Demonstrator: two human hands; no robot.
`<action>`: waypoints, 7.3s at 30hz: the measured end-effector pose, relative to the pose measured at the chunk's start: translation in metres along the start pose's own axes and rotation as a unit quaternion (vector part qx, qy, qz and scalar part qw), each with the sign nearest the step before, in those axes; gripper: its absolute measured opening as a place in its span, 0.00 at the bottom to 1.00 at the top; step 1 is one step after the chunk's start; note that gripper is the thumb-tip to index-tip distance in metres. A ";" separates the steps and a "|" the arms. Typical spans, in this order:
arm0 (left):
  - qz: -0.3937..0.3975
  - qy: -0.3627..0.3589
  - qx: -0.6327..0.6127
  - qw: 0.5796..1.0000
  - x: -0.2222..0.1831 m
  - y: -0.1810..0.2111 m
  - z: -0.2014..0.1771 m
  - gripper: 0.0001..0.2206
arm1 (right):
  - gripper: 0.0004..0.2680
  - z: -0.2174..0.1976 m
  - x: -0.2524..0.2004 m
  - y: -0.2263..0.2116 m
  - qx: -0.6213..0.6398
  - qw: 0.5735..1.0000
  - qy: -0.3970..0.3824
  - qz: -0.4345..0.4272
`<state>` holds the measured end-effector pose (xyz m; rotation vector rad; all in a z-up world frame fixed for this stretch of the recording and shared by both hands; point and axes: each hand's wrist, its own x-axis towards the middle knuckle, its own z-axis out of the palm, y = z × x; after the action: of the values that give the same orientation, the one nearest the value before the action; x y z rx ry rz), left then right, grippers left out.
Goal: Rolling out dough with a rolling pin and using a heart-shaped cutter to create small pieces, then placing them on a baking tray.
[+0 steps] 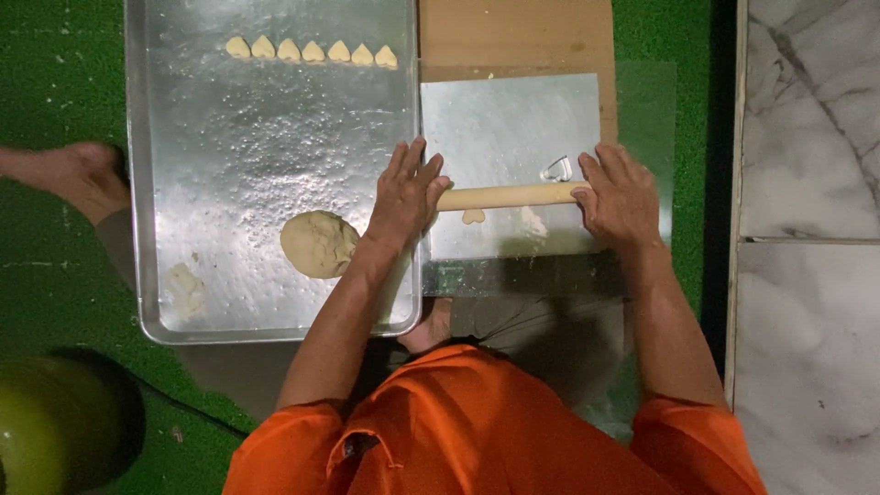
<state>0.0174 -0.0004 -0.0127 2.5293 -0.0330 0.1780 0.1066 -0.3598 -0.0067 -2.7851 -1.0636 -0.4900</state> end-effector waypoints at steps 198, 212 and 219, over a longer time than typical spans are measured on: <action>-0.211 0.246 -0.087 0.942 0.046 -0.266 -0.151 0.11 | 0.11 -0.061 -0.023 -0.172 0.121 0.989 -0.026 0.081; -0.174 0.250 0.051 0.951 0.067 -0.312 -0.135 0.11 | 0.08 -0.043 -0.042 -0.141 0.125 0.988 -0.029 0.090; -0.212 0.234 0.063 0.947 0.097 -0.319 -0.143 0.10 | 0.09 -0.031 -0.058 -0.134 0.103 0.989 -0.023 0.105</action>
<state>0.1169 0.3451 -0.0642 2.4821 0.7229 0.6137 -0.0317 -0.3033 0.0022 -2.6933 -0.7681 -0.2757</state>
